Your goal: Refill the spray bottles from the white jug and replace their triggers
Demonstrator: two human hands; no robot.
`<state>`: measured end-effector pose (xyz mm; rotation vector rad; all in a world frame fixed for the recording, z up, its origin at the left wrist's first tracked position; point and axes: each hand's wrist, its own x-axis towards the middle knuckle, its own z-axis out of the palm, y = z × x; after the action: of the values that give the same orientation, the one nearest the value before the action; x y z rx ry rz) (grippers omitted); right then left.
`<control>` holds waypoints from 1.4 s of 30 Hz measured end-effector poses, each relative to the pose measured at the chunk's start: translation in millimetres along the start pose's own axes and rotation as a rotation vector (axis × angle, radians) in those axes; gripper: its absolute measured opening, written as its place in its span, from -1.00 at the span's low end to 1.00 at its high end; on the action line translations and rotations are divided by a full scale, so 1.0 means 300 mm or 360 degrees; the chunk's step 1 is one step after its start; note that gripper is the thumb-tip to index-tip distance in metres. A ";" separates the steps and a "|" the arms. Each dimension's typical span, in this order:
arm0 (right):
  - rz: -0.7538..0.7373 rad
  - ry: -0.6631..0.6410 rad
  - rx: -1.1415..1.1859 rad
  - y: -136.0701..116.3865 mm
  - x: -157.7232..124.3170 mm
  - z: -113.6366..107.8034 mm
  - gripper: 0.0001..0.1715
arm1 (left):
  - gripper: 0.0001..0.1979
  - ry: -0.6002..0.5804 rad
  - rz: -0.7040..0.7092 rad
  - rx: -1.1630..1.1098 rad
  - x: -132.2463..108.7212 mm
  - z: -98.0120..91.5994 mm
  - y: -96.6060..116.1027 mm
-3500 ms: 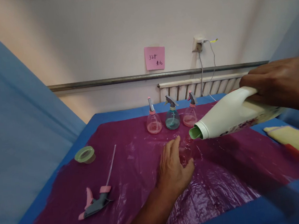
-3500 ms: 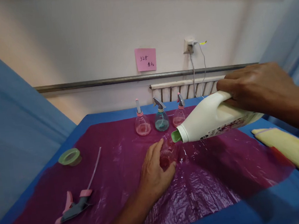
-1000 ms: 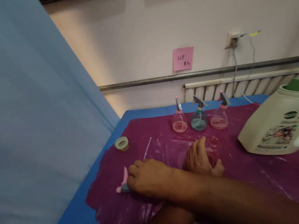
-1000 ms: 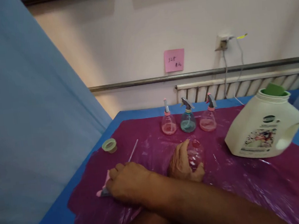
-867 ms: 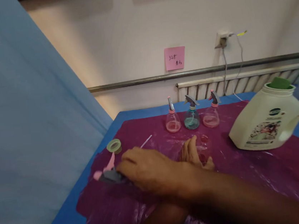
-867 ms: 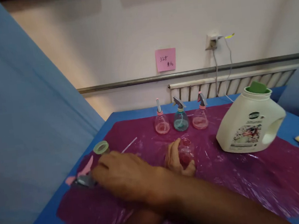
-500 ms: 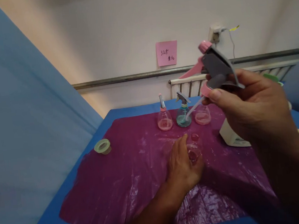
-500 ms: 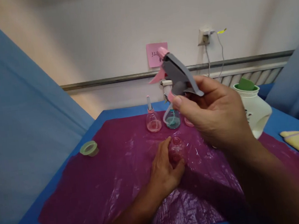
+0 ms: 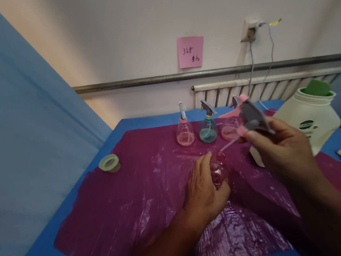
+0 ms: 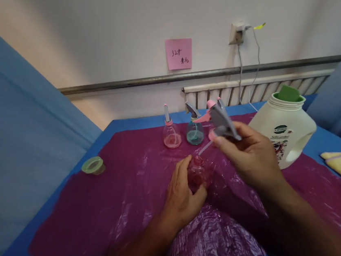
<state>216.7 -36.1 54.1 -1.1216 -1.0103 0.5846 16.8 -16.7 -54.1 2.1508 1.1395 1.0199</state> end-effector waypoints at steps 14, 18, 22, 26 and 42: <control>-0.0285 0.0265 0.0204 -0.100 -0.047 -0.022 -0.79 | -0.17 -0.0007 0.0015 -0.0020 -0.002 -0.005 0.001; -0.0155 -0.0045 -0.0110 -0.030 -0.019 -0.015 -0.71 | -0.14 -0.0025 -0.0002 -0.0023 0.000 -0.013 0.003; -0.0297 -0.0609 -0.0366 0.073 -0.006 -0.011 -0.73 | -0.13 -0.0025 0.0046 -0.0045 0.003 -0.016 0.010; -0.0313 -0.0786 -0.0469 0.147 -0.011 -0.026 -0.59 | -0.14 0.0012 0.0036 -0.0064 0.005 -0.013 0.018; -0.0319 -0.0828 -0.0429 0.192 -0.041 -0.030 -0.59 | -0.09 0.0037 0.0159 -0.0086 0.000 0.009 -0.011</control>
<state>224.5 -29.4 -4.4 -1.1067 -1.6705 0.6027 17.3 -15.0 -57.9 2.1771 1.0122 1.1089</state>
